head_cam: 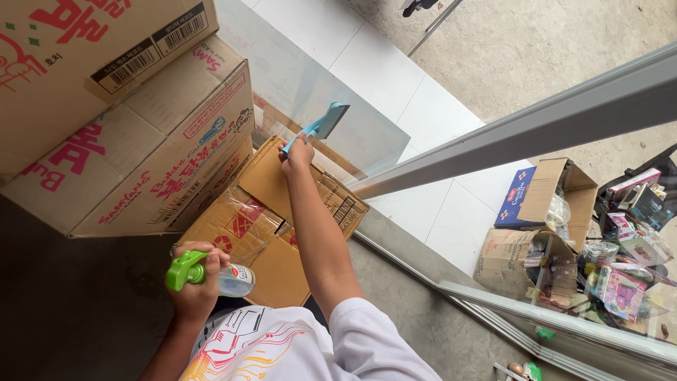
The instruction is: Cleaning a sliding glass door using a spray bottle and a squeegee.
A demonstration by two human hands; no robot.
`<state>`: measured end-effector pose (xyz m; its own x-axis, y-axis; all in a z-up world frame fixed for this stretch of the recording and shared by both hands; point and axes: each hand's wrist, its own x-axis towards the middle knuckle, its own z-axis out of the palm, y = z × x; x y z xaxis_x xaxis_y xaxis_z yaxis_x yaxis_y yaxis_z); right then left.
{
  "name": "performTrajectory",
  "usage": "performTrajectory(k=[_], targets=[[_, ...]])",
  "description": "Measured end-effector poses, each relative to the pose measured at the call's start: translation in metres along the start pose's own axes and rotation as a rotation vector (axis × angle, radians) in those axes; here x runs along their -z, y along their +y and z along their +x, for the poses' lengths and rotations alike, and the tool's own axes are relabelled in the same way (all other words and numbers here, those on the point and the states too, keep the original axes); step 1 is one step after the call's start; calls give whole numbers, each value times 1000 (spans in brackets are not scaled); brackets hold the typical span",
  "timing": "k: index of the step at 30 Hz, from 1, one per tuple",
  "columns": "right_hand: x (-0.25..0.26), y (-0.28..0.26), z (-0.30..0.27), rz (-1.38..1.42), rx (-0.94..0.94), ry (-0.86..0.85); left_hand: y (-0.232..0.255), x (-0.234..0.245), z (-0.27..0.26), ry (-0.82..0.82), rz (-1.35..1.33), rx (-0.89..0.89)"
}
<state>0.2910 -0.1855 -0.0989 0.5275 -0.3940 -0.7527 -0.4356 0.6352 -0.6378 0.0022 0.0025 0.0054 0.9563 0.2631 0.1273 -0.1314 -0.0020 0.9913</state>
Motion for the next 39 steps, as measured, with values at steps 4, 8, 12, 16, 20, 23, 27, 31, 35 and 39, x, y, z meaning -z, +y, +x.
performTrajectory(k=[4, 8, 12, 16, 20, 23, 27, 31, 35, 39], targets=[[5, -1, -16, -105, 21, -140, -1, 5, -1, 21, 6, -5], [40, -31, -47, -448, 150, -196, -9, 5, -3, 32, -23, 11], [88, -60, -53, -727, 396, -100, -7, 1, -4, -3, -74, 4], [129, -88, -65, -1008, 492, 88, -6, -5, -6, -20, -82, 10], [167, -91, -71, -849, 482, 111, -2, -9, -7, -48, -61, -15], [196, -77, -47, -694, 523, 153, -1, -11, -3, -43, -29, -88], [221, -67, -35, -535, 563, 253, 6, -11, -3, -33, -14, -161], [220, -62, -47, -441, 544, 303, 9, -13, -9, -42, -21, -172], [229, -38, -67, -500, 539, 222, 4, -18, -18, -66, -61, -163], [251, 13, -106, -574, 578, 112, -4, -25, -18, -138, -142, -121]])
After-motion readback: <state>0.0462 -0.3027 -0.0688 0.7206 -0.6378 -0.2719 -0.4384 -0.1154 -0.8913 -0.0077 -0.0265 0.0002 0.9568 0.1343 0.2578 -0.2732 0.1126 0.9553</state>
